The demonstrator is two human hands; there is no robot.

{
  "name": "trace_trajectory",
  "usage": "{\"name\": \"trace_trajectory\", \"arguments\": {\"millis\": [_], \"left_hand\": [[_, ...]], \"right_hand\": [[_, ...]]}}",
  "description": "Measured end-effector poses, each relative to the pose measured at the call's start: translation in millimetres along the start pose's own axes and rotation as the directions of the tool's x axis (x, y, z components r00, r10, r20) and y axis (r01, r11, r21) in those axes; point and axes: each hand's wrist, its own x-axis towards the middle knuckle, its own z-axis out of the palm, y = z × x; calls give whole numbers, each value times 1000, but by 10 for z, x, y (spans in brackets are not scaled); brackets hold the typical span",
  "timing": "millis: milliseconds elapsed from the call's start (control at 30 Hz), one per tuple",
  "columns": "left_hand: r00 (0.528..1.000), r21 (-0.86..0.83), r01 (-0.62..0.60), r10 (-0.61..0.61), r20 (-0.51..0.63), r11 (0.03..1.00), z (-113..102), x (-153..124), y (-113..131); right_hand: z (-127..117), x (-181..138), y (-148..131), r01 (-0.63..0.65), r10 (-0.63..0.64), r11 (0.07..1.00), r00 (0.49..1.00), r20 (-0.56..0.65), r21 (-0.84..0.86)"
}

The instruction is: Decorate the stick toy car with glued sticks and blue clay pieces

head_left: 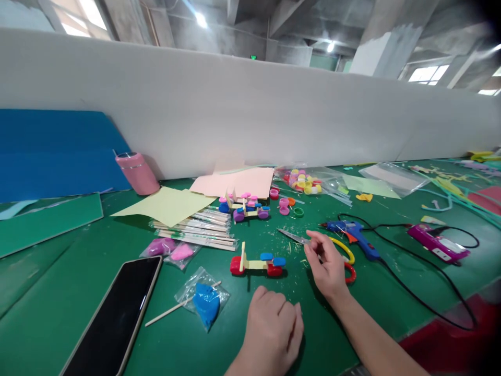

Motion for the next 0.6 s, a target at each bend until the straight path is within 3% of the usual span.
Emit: {"name": "trace_trajectory", "arguments": {"millis": [367, 600], "left_hand": [[989, -71, 94, -101, -105, 993, 80, -63, -140], [996, -137, 27, -38, -77, 990, 22, -83, -129]], "right_hand": [[-13, -26, -114, -6, 0, 998, 996, 93, 67], [-48, -27, -136, 32, -38, 996, 997, 72, 86]]}}
